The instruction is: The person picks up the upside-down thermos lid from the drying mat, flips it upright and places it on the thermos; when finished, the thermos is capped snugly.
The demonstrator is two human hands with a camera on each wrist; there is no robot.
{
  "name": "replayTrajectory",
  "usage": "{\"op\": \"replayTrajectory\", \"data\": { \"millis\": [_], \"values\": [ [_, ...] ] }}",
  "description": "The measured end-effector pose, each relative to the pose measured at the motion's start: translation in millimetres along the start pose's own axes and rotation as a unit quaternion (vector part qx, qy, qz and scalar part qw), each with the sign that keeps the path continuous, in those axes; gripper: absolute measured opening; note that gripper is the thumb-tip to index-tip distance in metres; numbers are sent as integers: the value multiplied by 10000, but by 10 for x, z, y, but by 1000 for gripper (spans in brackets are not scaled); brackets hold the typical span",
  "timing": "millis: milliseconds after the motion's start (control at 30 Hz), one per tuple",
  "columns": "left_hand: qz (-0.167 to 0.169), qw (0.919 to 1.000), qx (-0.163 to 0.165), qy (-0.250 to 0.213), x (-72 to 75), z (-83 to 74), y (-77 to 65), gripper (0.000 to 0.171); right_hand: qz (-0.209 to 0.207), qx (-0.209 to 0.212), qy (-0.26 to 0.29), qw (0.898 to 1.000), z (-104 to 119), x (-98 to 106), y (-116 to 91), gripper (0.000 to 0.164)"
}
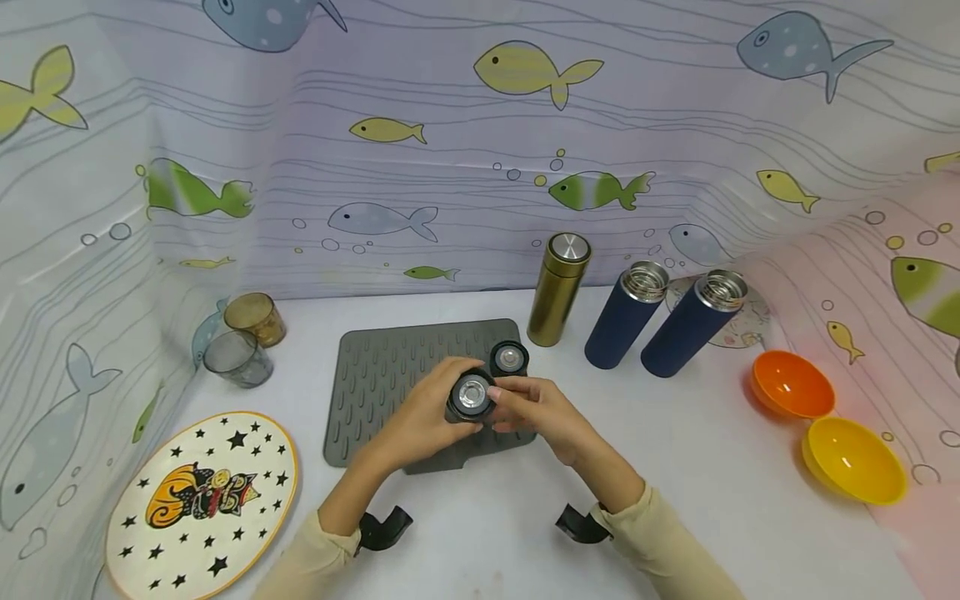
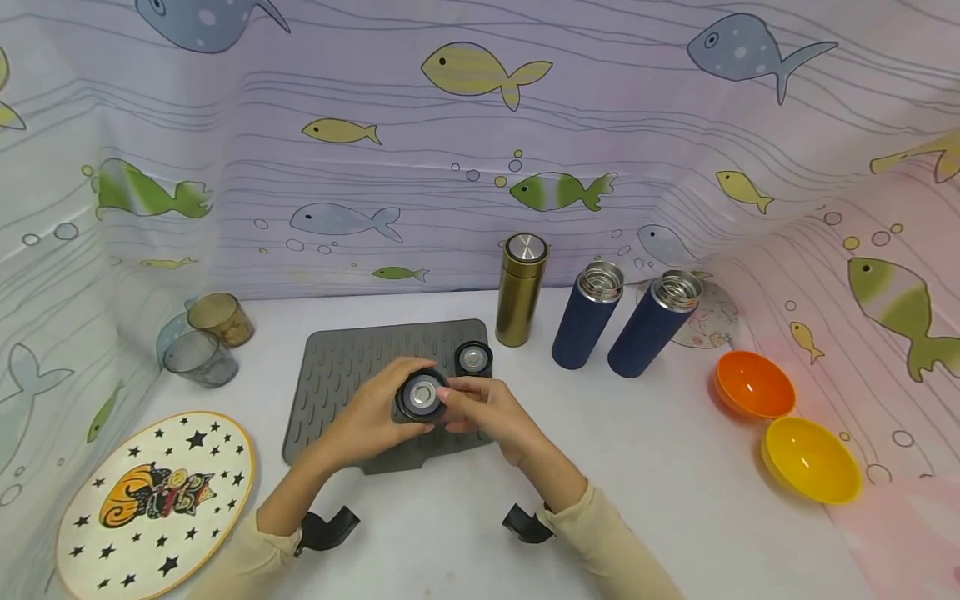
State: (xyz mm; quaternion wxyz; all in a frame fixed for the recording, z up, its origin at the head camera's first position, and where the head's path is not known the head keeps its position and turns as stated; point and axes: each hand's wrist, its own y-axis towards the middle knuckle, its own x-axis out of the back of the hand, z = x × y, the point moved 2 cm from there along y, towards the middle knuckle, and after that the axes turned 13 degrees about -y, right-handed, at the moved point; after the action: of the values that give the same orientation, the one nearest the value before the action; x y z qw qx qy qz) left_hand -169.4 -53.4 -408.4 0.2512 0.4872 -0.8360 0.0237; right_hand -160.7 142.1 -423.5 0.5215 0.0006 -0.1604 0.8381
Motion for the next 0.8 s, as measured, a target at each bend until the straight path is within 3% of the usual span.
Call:
{"op": "replayTrajectory", "data": {
  "millis": [133,233,367,433,500,533,667,800],
  "values": [
    [104,9999,-127,5,-36,-38,-16,73,115,58,380,9992,-31,-26,-31,48],
    [188,9996,-87,-212,-35,-24,-28,81,-158,122,411,9990,-31,-26,-77,46],
    [207,9965,289,-763,35,-13,-32,89,-955,423,-206,9943,13,-20,-168,42],
    [225,9932,465,-1044,84,-13,-21,86,-1465,893,-920,9809,48,-24,-222,41],
    [294,9895,569,-1299,127,-16,-6,83,-1966,1536,-1740,9526,78,-29,-271,41],
    [345,9875,571,-1431,142,-16,5,81,-2217,1917,-2172,9311,88,-30,-294,42],
    [529,9828,583,-1673,171,-27,48,77,-2932,3179,-3545,8290,111,-35,-369,51],
    [688,9822,559,-1659,145,-40,83,78,-3222,3896,-4440,7398,98,-29,-422,49]
  ]
}}
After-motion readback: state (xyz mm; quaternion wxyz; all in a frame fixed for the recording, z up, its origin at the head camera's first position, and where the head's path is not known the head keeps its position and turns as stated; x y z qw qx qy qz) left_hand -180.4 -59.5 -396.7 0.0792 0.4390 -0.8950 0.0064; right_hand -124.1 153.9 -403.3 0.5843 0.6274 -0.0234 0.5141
